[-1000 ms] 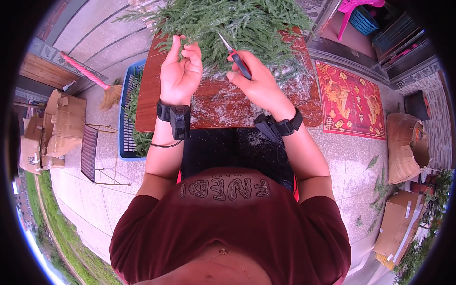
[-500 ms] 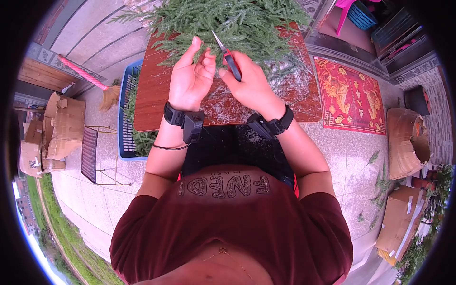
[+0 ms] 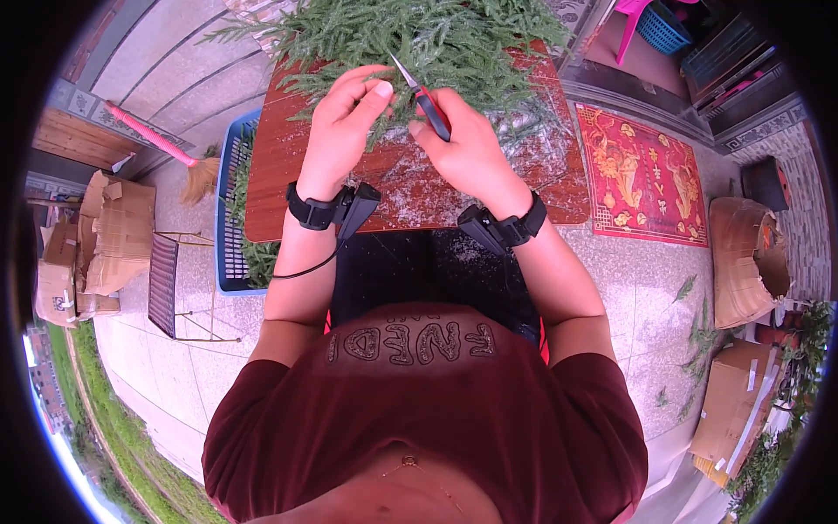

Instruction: Trimming and inspecting small green branches using pliers or snips at a workbench.

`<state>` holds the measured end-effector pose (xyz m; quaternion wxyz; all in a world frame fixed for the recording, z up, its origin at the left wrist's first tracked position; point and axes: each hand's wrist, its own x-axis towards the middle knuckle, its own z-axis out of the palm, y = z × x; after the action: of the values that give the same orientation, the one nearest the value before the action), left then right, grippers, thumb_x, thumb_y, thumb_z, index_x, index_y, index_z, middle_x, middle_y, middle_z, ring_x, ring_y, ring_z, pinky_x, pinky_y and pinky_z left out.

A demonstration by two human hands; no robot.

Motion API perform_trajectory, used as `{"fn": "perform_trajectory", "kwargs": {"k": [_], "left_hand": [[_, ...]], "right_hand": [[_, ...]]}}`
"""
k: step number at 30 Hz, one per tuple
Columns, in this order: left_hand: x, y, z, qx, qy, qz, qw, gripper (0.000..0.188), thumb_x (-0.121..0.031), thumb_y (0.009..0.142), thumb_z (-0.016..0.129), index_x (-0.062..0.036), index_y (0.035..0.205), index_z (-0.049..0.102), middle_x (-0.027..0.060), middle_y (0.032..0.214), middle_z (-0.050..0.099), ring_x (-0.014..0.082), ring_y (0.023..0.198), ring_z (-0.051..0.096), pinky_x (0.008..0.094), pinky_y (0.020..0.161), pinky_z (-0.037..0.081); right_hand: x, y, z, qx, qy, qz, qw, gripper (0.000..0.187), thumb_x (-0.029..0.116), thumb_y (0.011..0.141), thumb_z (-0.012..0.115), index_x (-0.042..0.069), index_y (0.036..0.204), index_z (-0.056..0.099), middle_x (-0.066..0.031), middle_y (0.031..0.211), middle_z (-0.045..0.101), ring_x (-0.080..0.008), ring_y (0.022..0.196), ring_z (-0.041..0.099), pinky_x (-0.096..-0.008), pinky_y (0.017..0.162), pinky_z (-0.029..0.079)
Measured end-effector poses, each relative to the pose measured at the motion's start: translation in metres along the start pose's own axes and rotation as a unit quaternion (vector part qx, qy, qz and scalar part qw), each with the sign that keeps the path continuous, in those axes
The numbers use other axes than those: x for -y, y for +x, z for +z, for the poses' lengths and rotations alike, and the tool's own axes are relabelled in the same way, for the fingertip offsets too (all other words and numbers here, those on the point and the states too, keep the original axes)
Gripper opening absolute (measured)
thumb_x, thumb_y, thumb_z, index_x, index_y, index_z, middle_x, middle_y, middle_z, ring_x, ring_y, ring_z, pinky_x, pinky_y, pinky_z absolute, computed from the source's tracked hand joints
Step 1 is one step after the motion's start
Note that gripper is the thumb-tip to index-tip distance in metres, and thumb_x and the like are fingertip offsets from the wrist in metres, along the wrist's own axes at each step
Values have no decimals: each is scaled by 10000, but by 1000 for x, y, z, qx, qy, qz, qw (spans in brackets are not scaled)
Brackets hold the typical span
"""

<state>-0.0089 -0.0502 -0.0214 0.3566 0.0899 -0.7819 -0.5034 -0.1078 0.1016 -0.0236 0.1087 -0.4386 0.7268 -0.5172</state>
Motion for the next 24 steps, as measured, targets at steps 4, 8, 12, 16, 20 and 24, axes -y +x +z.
{"fn": "perform_trajectory", "kwargs": {"k": [4,8,12,16,20,24], "left_hand": [[0,1,-6,38,-112,-52,992,208,-231,894,631,-35,928,692,80,1167,597,201,985,589,312,838,460],[-3,0,-5,47,-100,-33,993,224,-234,895,628,-15,925,668,84,1118,605,214,941,603,308,814,465],[-6,-1,-3,58,-15,14,998,219,-214,902,586,-1,912,634,96,1007,618,195,905,595,295,786,457],[-3,-4,5,28,5,9,1000,196,-183,894,536,1,888,600,105,834,609,207,775,584,303,710,456],[-8,-8,10,1,-10,-6,1000,179,-155,871,499,2,866,585,99,695,559,182,654,535,307,628,439],[-1,-8,3,-7,-43,-15,999,177,-159,859,508,4,860,578,79,633,509,136,595,487,301,571,419]], "right_hand": [[5,0,-3,-3,12,18,1000,252,198,873,652,41,1042,550,-41,848,592,-113,756,539,-272,697,443],[2,1,-9,-1,-68,-25,997,275,207,870,662,35,1051,546,-42,862,594,-100,772,539,-270,697,445],[5,2,-15,37,26,17,999,287,216,866,673,41,1055,545,-44,864,594,-111,781,550,-281,702,453],[0,1,-11,56,43,25,997,291,229,865,676,50,1052,544,-47,866,593,-137,777,559,-298,704,455],[7,-1,-14,72,-16,13,997,302,240,864,676,60,1061,535,-57,855,588,-164,759,561,-310,697,453],[14,-3,-13,113,-33,23,993,311,239,861,674,61,1065,521,-62,832,581,-176,748,562,-319,682,451]]}}
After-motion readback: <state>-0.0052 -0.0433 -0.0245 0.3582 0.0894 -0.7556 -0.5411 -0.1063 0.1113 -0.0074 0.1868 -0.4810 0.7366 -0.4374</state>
